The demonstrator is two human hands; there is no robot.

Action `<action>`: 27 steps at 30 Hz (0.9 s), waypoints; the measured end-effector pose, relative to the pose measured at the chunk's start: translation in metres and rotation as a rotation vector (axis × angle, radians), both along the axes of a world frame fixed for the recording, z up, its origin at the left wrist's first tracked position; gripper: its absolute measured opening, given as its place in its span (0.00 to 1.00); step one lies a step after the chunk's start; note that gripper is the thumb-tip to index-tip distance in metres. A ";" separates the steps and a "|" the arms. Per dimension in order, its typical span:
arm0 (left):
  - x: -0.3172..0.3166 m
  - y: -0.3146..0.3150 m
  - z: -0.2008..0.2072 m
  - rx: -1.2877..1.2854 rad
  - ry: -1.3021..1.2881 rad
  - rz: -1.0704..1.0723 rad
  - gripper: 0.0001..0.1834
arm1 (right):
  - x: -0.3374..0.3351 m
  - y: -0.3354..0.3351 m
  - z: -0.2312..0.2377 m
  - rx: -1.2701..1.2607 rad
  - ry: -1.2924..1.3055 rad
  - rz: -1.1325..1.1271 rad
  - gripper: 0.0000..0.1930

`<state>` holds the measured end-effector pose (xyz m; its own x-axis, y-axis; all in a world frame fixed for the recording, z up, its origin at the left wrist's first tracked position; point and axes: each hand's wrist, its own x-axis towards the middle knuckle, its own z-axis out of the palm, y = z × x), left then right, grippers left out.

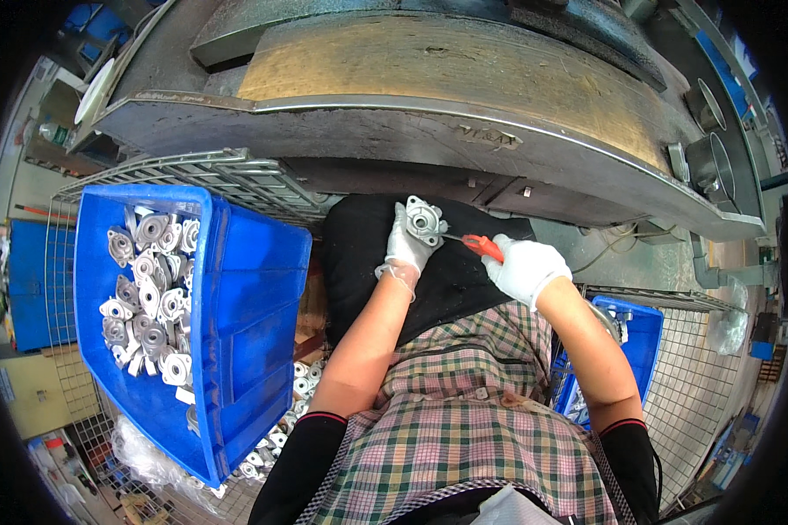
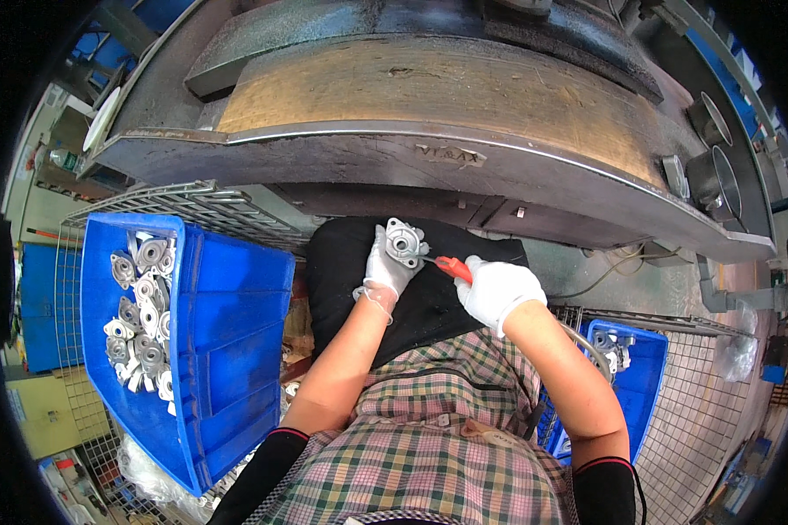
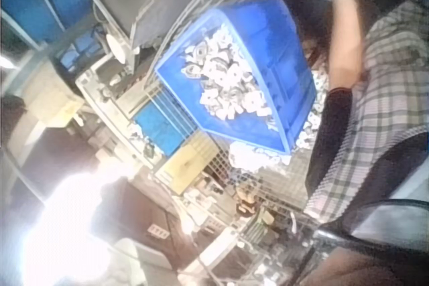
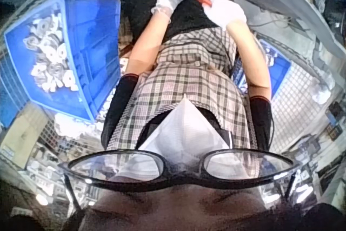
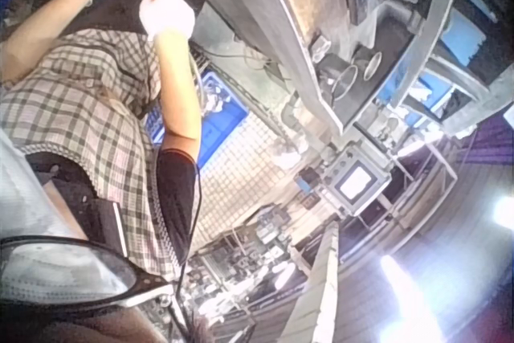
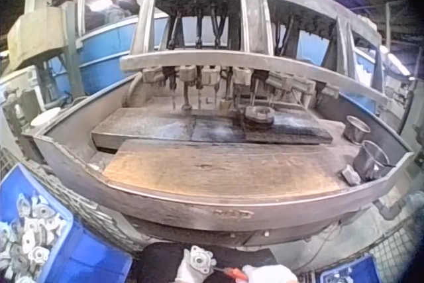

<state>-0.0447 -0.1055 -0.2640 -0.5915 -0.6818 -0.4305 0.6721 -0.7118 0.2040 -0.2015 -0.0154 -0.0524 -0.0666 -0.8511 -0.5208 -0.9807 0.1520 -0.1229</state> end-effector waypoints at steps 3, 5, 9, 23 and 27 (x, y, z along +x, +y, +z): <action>-0.002 -0.001 -0.003 0.029 -0.026 0.037 0.29 | 0.004 0.002 -0.002 -0.032 -0.038 0.024 0.18; -0.002 0.000 -0.006 0.062 -0.053 0.038 0.28 | 0.008 -0.001 -0.001 -0.039 -0.048 0.030 0.18; -0.001 0.000 -0.014 0.032 0.030 0.075 0.27 | 0.013 -0.015 -0.002 -0.035 -0.037 0.010 0.18; -0.003 0.003 0.000 0.093 -0.015 0.039 0.29 | 0.021 -0.048 -0.014 -0.058 -0.033 0.000 0.20; -0.004 0.002 0.000 0.113 -0.011 0.047 0.28 | 0.022 -0.050 -0.013 -0.025 -0.022 0.001 0.20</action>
